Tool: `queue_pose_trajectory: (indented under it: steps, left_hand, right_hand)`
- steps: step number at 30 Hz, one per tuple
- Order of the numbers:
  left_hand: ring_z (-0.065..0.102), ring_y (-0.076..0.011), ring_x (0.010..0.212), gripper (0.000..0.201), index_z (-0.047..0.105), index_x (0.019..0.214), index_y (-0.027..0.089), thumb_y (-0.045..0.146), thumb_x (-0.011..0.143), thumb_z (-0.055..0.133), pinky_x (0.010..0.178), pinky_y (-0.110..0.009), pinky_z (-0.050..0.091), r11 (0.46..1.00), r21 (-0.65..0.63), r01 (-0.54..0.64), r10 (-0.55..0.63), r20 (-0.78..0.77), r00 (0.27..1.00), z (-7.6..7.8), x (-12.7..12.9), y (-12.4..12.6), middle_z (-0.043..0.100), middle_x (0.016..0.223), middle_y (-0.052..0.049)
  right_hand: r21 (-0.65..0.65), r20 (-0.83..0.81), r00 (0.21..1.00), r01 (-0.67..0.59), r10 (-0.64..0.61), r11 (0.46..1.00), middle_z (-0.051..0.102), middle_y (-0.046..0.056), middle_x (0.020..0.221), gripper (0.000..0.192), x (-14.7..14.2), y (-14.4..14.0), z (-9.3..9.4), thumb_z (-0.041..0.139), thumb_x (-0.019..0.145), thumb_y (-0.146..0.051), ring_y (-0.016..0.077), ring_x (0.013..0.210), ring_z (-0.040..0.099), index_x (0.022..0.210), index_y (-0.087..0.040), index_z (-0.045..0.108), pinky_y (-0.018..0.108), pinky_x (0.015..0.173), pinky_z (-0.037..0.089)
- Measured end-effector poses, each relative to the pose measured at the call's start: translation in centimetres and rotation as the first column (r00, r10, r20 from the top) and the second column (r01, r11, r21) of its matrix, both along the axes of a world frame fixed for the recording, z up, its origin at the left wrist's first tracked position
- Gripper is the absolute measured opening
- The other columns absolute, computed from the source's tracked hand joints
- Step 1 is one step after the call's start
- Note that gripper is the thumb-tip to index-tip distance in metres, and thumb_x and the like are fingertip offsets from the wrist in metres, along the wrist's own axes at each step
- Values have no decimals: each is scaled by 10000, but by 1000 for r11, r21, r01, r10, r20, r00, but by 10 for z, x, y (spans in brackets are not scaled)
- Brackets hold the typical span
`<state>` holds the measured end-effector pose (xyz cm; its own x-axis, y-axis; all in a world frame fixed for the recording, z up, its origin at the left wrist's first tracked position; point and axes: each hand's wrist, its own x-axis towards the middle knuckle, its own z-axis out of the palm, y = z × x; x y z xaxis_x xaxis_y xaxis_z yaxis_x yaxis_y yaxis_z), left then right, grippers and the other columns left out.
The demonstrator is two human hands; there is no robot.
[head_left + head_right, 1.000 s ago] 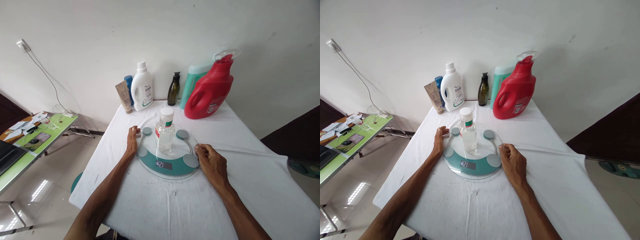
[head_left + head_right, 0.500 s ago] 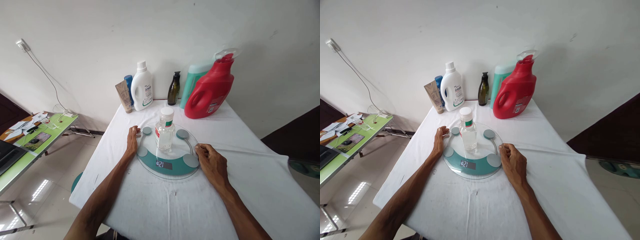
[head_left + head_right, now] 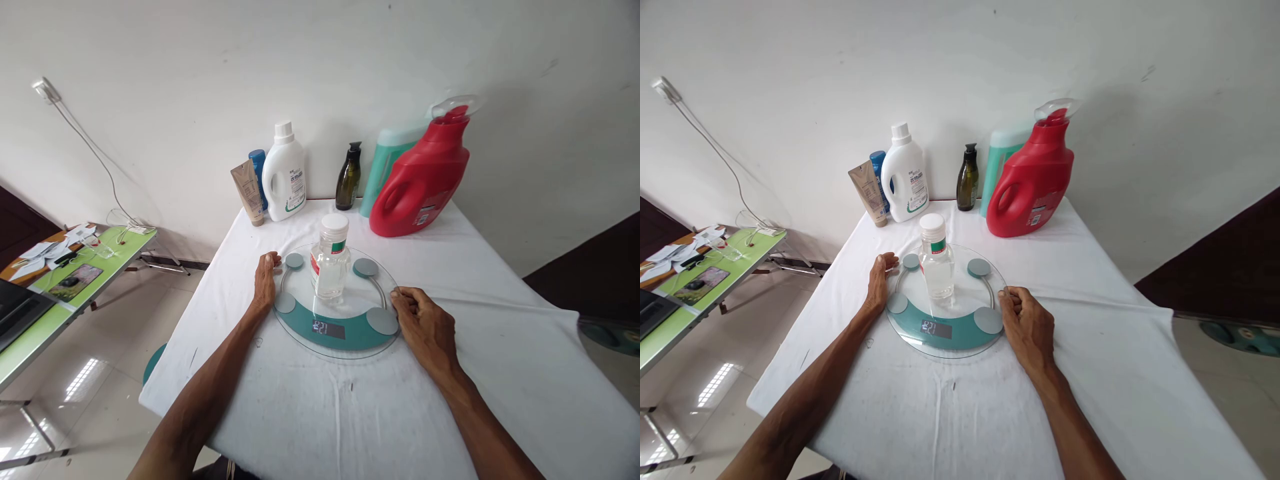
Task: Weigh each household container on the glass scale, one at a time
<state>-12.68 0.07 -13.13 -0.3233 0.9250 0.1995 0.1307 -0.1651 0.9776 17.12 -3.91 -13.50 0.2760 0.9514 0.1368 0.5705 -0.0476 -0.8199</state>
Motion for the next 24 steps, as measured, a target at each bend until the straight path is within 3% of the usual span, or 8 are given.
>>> queue_pose_trajectory:
  steps: [9, 13, 16, 18, 21, 24]
  left_hand:
    - [654, -305, 1168, 794, 631, 1194, 173, 849, 922, 317, 1003, -485, 516, 1000, -2, 4, -4, -49, 999, 1, 0, -2, 688, 1237, -183]
    - [581, -321, 1315, 728, 544, 1367, 204, 782, 954, 386, 1128, -517, 420, 988, 156, 14, 13, -174, 985, 25, 3, -17, 626, 1378, -179]
    - [505, -352, 1422, 841, 430, 1501, 224, 765, 875, 583, 1191, -532, 362, 952, 248, 176, -111, -256, 960, 47, 16, -33, 549, 1497, -189]
    - [468, -376, 1459, 1005, 372, 1547, 232, 686, 754, 789, 1218, -555, 332, 939, 207, 275, -206, -301, 931, 57, 30, -40, 514, 1537, -202]
    - [473, -406, 1448, 1140, 387, 1541, 238, 525, 597, 960, 1202, -592, 358, 944, 130, 302, -255, -292, 922, 63, 50, -39, 495, 1553, -209]
    - [639, -361, 1213, 842, 581, 1341, 235, 463, 620, 954, 1062, -555, 492, 960, 60, 274, -243, -307, 920, 64, 63, -28, 663, 1338, -153]
  right_hand:
    - [-46, -11, 1000, 9, -9, 999, 732, 93, 813, 441, -2, -1, 5, 460, 811, -623, 287, 759, 683, 923, -233, 631, 416, 800, 519]
    - [-22, -35, 999, -7, 6, 1000, 726, 85, 749, 445, 1, 0, 2, 470, 821, -628, 286, 701, 676, 906, -224, 638, 417, 758, 514]
    - [-18, -47, 999, -22, 21, 1000, 715, 73, 711, 441, 1, -1, 2, 463, 827, -628, 275, 656, 662, 890, -228, 639, 407, 733, 509]
    - [-19, -49, 998, -27, 26, 999, 712, 68, 703, 439, 1, -1, 3, 456, 832, -626, 273, 647, 660, 887, -231, 638, 399, 721, 504]
    - [-1, -50, 998, -25, 25, 1000, 728, 77, 740, 447, 2, -1, 3, 449, 838, -636, 280, 678, 675, 886, -234, 640, 391, 711, 498]
    - [21, -63, 998, -30, 31, 999, 742, 90, 773, 454, 3, 0, 1, 444, 847, -641, 286, 710, 684, 891, -235, 642, 385, 703, 493]
